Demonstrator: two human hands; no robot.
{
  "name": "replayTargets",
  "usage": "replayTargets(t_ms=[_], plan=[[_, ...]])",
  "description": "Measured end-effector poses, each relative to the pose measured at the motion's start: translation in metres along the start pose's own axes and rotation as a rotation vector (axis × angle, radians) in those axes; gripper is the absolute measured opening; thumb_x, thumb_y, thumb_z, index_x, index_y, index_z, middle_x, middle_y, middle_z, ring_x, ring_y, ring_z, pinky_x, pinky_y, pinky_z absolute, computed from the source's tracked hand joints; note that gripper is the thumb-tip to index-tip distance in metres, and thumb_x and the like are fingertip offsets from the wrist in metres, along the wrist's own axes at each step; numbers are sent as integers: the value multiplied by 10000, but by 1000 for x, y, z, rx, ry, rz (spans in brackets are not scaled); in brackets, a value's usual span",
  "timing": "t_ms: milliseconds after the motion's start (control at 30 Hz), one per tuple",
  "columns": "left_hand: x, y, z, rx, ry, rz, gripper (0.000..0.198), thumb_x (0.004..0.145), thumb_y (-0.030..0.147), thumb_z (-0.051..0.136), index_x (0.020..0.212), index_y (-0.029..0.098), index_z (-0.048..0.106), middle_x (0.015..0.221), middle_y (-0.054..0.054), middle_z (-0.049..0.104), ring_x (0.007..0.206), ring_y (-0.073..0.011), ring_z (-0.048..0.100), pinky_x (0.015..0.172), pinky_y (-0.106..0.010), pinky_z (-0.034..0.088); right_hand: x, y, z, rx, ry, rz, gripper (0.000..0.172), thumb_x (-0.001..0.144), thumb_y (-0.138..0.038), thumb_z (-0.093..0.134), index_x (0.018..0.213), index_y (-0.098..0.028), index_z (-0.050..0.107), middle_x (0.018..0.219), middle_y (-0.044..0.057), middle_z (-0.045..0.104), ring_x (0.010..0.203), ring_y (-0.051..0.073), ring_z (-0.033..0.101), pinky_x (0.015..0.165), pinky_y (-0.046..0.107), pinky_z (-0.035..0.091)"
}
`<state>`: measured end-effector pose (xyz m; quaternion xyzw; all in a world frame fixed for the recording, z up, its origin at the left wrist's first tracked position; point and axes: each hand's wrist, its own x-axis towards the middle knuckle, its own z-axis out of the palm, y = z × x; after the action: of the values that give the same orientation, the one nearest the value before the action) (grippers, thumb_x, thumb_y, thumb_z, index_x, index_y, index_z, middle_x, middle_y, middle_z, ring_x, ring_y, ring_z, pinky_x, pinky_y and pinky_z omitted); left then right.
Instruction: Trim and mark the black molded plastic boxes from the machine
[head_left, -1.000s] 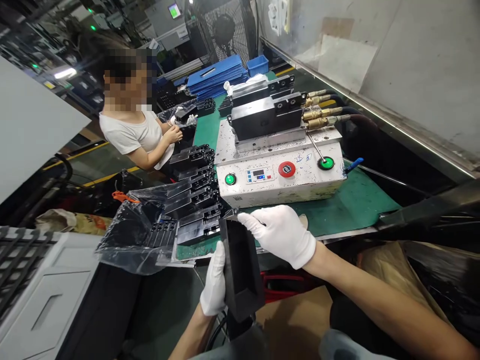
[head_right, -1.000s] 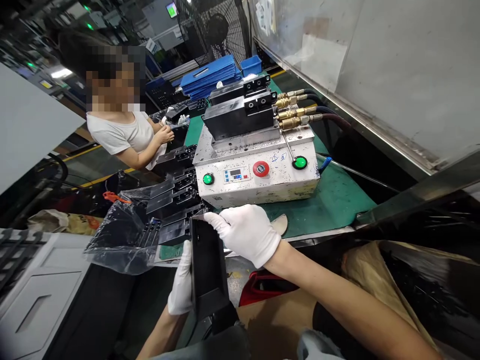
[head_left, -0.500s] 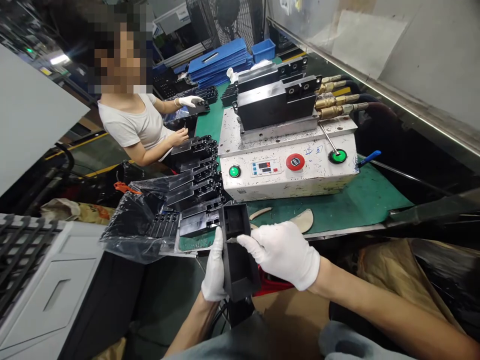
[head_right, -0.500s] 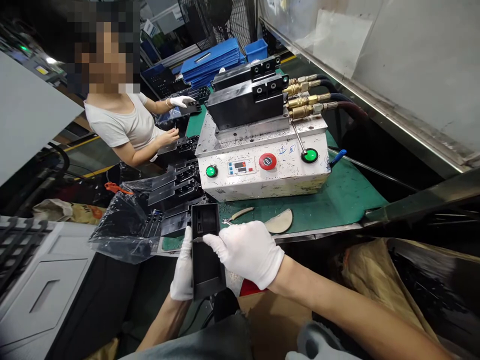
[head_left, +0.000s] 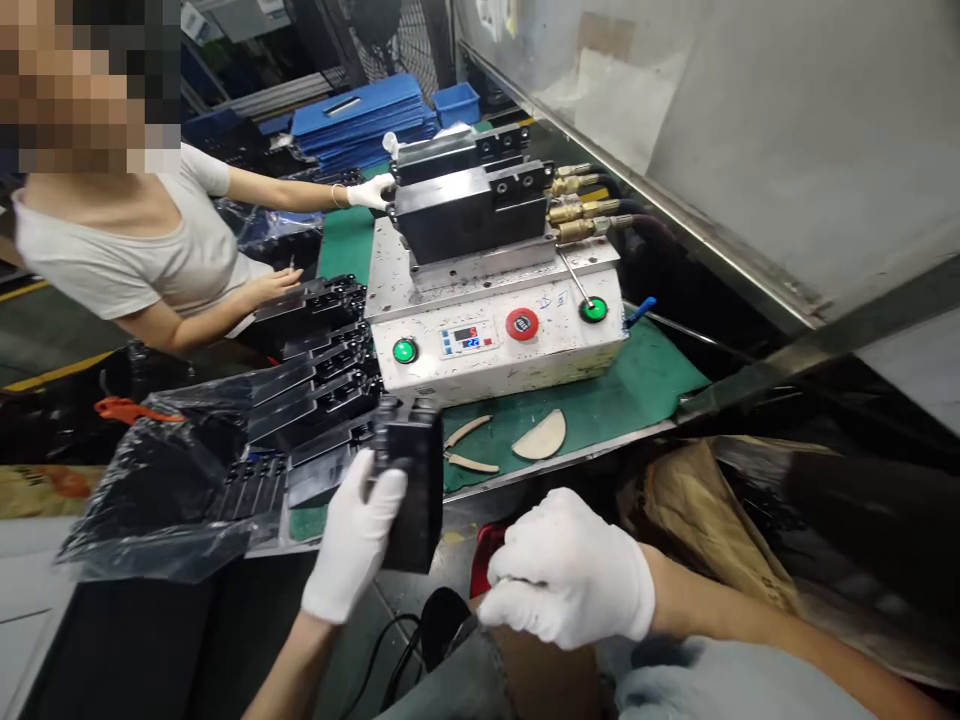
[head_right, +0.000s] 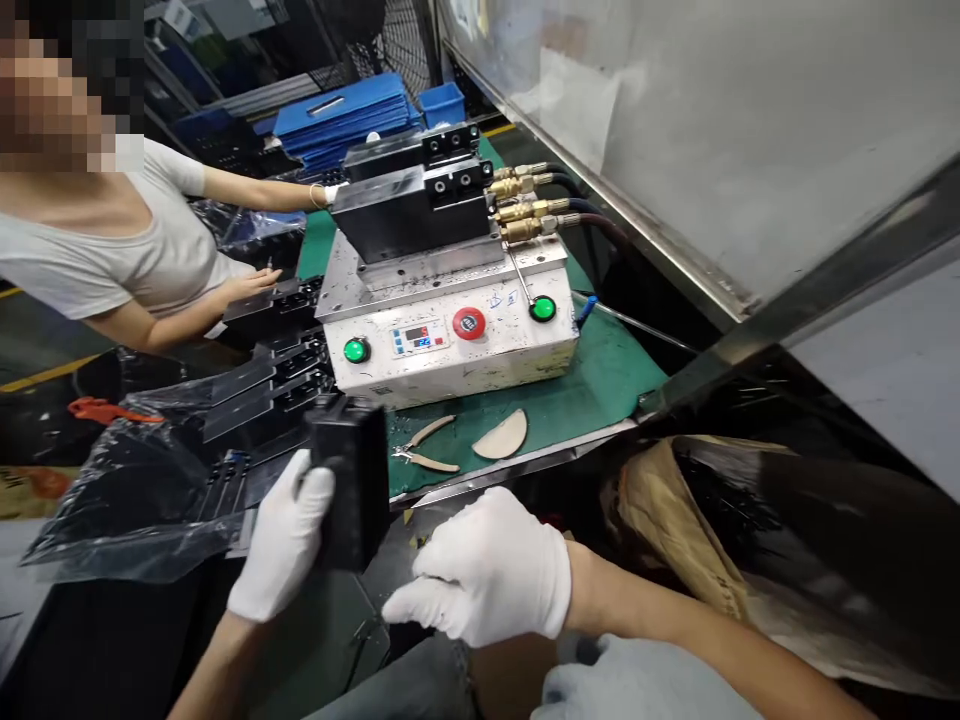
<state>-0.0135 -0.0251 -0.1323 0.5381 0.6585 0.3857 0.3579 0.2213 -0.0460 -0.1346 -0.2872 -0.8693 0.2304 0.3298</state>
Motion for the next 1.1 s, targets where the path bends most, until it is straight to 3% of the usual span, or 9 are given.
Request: replayTargets(t_ms=[167, 233, 300, 400, 500, 567, 700, 833, 1100], plan=[[40, 15, 62, 916, -387, 674, 553, 890, 548, 682, 1337, 230, 606, 1169, -144, 659, 967, -321, 652, 813, -400, 506, 0, 0, -16, 94, 135, 51, 474, 1037, -369, 455, 669, -185, 692, 528, -18, 594, 483, 95, 499, 518, 283, 313], [51, 16, 86, 1023, -468, 780, 558, 900, 545, 663, 1309, 168, 613, 1081, -163, 667, 915, -330, 645, 763, -410, 495, 1, 0, -16, 89, 129, 60, 442, 1042, -336, 453, 711, -188, 706, 535, -17, 608, 487, 108, 532, 523, 290, 341], [56, 12, 92, 980, -474, 816, 598, 912, 558, 639, 1334, 137, 594, 1105, -183, 668, 950, -344, 637, 785, -427, 487, -1, 3, -14, 111, 154, 79, 403, 1045, -317, 461, 768, -192, 725, 578, -10, 656, 514, 120, 591, 539, 287, 395], [53, 2, 55, 715, -318, 805, 536, 921, 538, 643, 1333, 196, 621, 1185, -172, 677, 1064, -336, 627, 909, -431, 467, -6, 14, -9, 177, 245, 152, 251, 1029, -268, 522, 980, -190, 755, 834, 27, 780, 727, 142, 724, 686, 253, 530], [61, -10, -19, 613, 83, 724, 252, 988, 414, 585, 1123, 258, 731, 1069, -101, 723, 1037, -274, 643, 969, -388, 448, -10, 23, -3, 234, 296, 216, 230, 1003, -226, 570, 1161, -190, 734, 1057, 54, 788, 944, 163, 746, 857, 245, 567], [80, -18, -67, 801, 320, 627, 315, 989, 440, 574, 1121, 197, 725, 1140, -135, 702, 1113, -303, 611, 1000, -413, 434, -11, 26, 1, 279, 283, 261, 236, 996, -225, 583, 1173, -201, 738, 1079, 51, 785, 964, 164, 744, 878, 242, 572], [122, -28, -117, 1188, 99, 490, 546, 883, 572, 674, 1219, 142, 670, 1206, -172, 659, 1110, -349, 598, 948, -427, 448, -5, 23, 6, 352, 244, 310, 231, 1002, -266, 577, 1126, -206, 762, 969, 41, 791, 841, 156, 741, 810, 240, 591], [137, -37, -118, 1348, 8, 450, 665, 771, 568, 783, 1267, 159, 613, 1189, -165, 648, 1045, -349, 608, 878, -403, 454, -1, 19, 9, 377, 203, 334, 251, 1014, -299, 551, 1065, -206, 779, 889, 37, 779, 766, 151, 714, 757, 245, 586], [132, -43, -122, 1213, -67, 515, 685, 791, 458, 780, 1320, 74, 575, 1172, -189, 652, 1091, -362, 600, 968, -449, 451, 2, 22, 17, 437, 146, 413, 293, 1004, -378, 568, 1133, -229, 784, 809, 30, 725, 716, 144, 655, 714, 257, 558]])
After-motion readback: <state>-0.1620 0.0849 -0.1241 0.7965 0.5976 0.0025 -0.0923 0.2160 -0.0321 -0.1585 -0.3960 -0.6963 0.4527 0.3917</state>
